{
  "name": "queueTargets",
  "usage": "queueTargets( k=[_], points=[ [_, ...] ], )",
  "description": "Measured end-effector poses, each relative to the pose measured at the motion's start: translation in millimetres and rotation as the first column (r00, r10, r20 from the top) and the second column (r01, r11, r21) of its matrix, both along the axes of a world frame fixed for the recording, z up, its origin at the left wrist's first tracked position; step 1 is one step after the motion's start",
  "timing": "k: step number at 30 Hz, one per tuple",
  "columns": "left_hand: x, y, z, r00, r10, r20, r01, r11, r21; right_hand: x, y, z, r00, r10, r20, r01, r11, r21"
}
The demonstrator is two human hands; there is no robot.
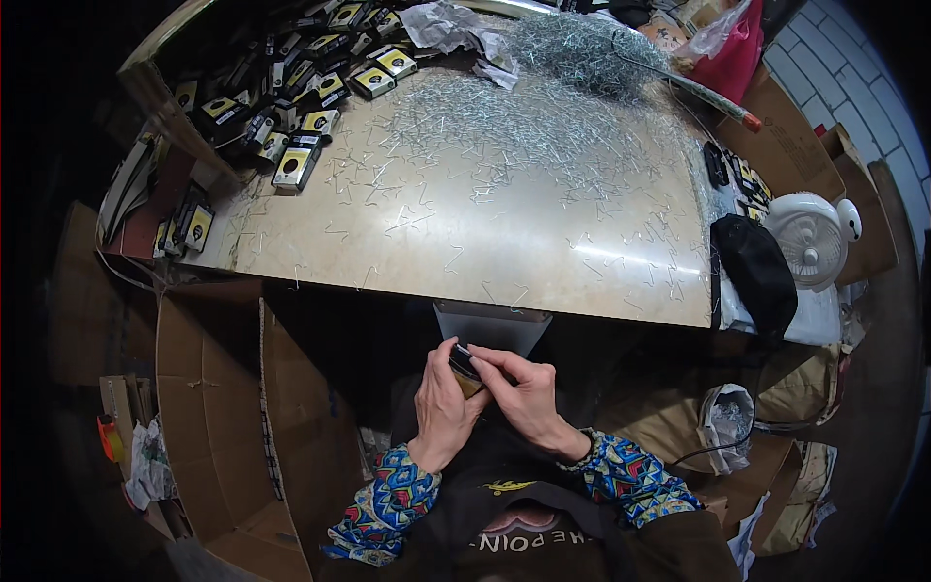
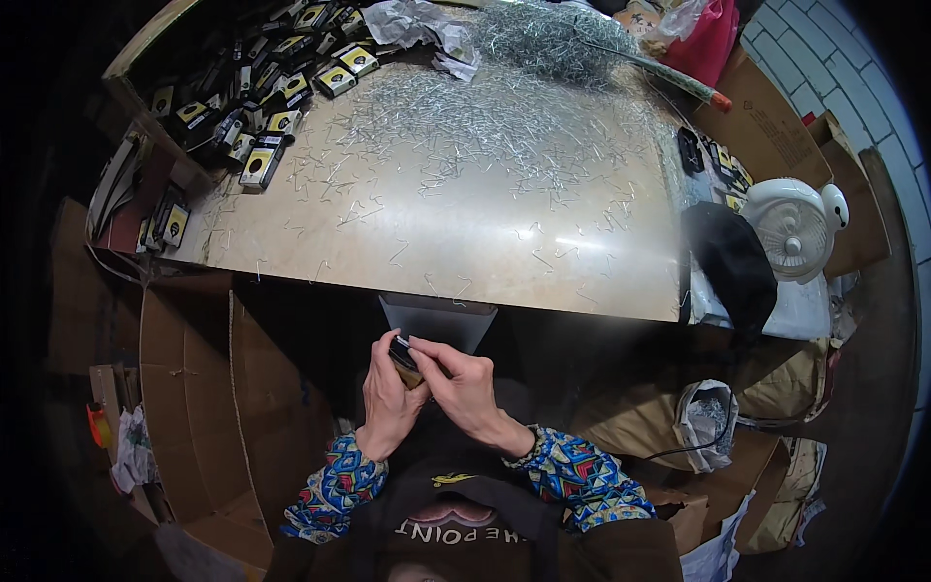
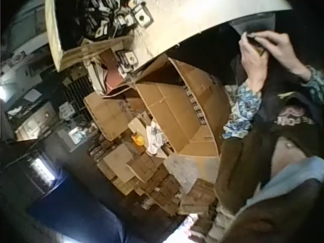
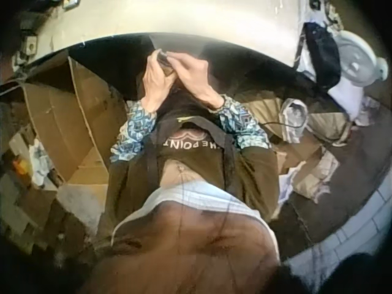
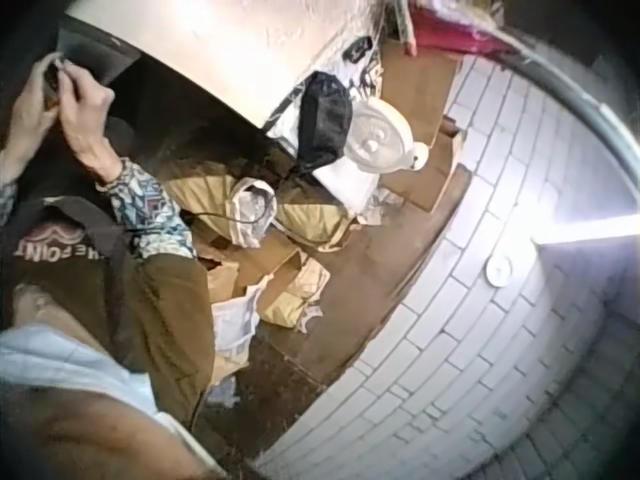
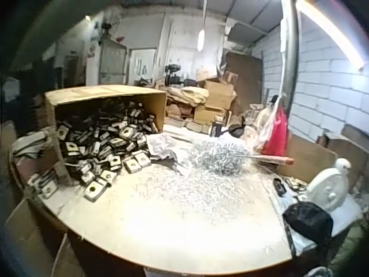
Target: The person is inspecting small boxed items and then packaging them into a larger cardboard box.
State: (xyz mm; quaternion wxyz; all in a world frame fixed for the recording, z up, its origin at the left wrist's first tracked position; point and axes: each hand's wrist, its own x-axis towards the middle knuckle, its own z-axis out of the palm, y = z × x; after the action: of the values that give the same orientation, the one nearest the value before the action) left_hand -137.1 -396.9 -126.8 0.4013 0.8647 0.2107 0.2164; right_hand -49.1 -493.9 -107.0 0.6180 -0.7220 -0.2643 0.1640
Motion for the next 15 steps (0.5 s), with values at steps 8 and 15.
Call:
queueTargets(
  k=[8, 15],
  points=[
    [-7.5, 13.3, 18.4, 0.997, 0.011, -0.082, -0.026, 0.984, -0.177, -6.1, 11.5, -5.2, 0.676, 0.049, 0.735, -0.078, 0.997, 0.006],
    [14.0, 118.2, 31.9, 0.958, 0.286, 0.033, -0.277, 0.886, 0.372, 14.9, 10.5, 9.4, 0.836, 0.167, 0.523, -0.167, 0.985, -0.046]
  ],
)
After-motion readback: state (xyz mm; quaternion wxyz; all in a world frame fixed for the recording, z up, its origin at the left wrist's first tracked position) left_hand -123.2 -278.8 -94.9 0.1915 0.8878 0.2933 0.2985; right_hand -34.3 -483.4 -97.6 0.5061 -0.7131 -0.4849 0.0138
